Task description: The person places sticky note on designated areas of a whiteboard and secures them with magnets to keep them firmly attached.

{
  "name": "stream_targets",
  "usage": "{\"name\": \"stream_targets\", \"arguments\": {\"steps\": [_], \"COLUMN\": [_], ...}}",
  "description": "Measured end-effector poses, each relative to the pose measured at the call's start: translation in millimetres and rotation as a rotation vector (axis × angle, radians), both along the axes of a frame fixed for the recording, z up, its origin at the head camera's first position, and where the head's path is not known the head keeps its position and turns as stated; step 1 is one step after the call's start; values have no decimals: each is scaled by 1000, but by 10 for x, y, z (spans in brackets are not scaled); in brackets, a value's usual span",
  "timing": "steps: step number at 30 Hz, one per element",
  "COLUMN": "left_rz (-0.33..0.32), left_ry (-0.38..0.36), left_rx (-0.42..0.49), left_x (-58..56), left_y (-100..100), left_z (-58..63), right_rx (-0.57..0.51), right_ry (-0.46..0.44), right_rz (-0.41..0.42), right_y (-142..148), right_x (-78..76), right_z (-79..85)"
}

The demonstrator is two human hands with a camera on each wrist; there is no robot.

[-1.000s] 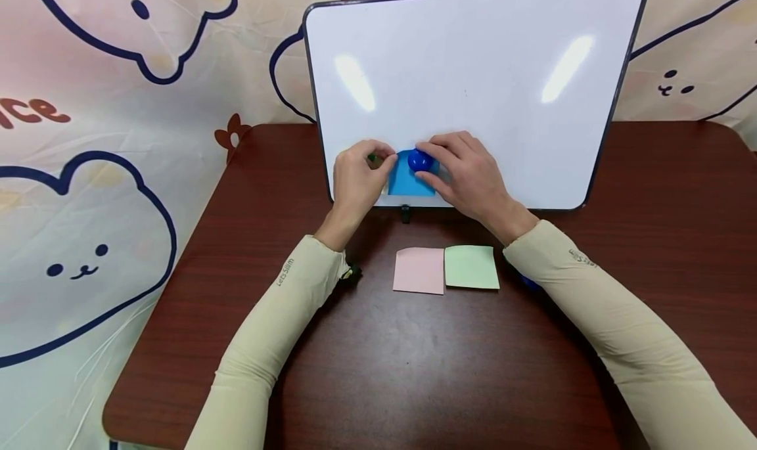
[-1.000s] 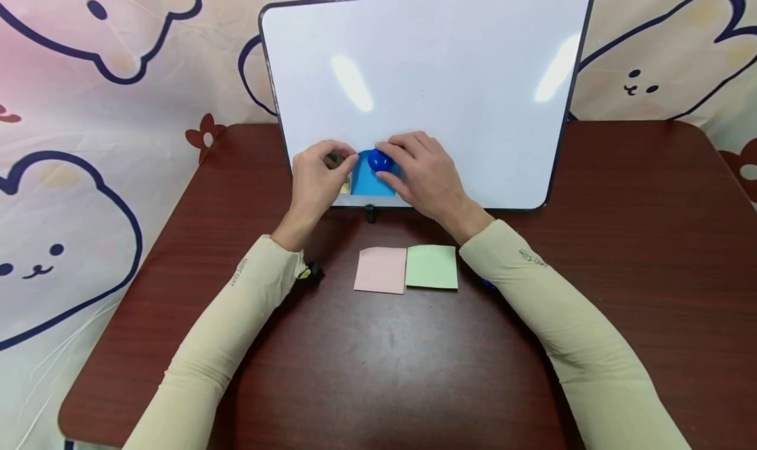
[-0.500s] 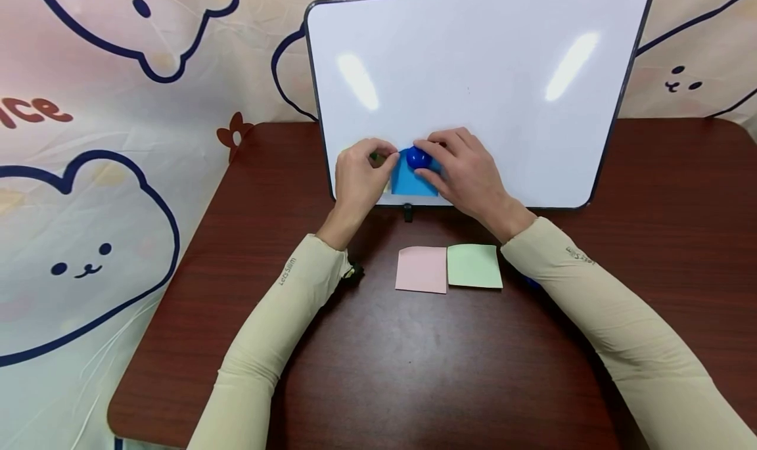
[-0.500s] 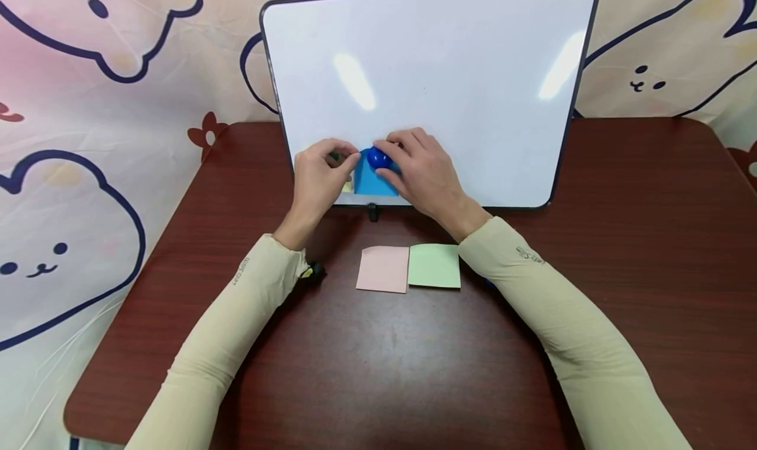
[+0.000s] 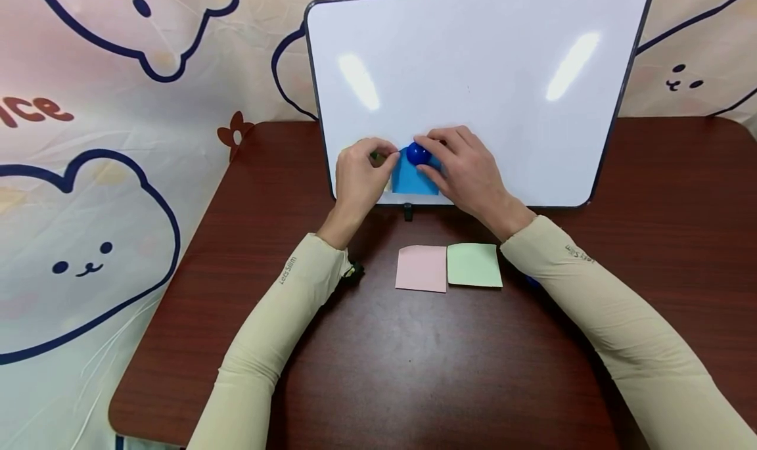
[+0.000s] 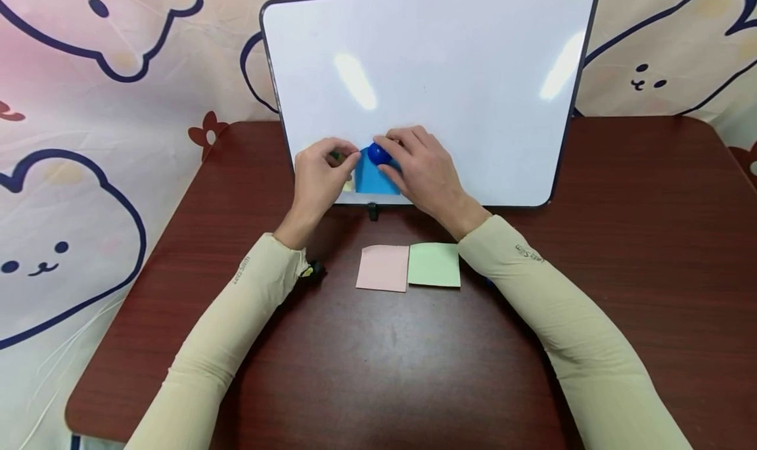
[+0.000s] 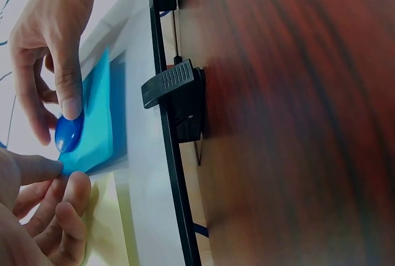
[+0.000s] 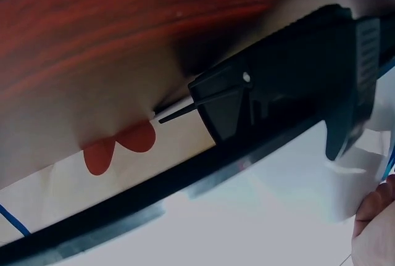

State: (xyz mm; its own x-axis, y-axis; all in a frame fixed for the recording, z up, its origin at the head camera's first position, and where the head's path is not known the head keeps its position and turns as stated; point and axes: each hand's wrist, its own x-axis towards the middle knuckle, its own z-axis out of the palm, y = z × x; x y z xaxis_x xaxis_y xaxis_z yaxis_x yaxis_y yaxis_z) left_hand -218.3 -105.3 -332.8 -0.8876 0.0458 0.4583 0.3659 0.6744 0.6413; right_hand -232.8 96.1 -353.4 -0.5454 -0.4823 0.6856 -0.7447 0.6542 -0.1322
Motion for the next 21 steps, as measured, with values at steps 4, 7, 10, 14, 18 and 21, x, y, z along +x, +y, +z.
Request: {"name": "stream_targets", "arguments": {"steps": [4, 7, 10, 14, 18, 21], "left_rz": [-2, -2, 2, 10, 8, -2], "left_ry": [0, -1, -1, -9, -2, 12], "left_rx": [3, 6, 8, 18, 33, 34], "left_x": [2, 7, 25, 61, 108, 140], "left_y": [-1, -5, -18, -26, -25, -24], "left_z": [-2, 4, 21, 51, 85, 97], "right_rx": [-3, -1, 0, 7, 31, 40], "right_ry": [-5, -4, -21, -77, -114, -121], "right_rz": [6, 16, 24, 27, 18, 15], "right_y": [4, 13, 31, 80, 154, 211], "right_x": [4, 11, 35, 74, 112, 135], "right_z": [5, 5, 22, 43, 39, 20]}}
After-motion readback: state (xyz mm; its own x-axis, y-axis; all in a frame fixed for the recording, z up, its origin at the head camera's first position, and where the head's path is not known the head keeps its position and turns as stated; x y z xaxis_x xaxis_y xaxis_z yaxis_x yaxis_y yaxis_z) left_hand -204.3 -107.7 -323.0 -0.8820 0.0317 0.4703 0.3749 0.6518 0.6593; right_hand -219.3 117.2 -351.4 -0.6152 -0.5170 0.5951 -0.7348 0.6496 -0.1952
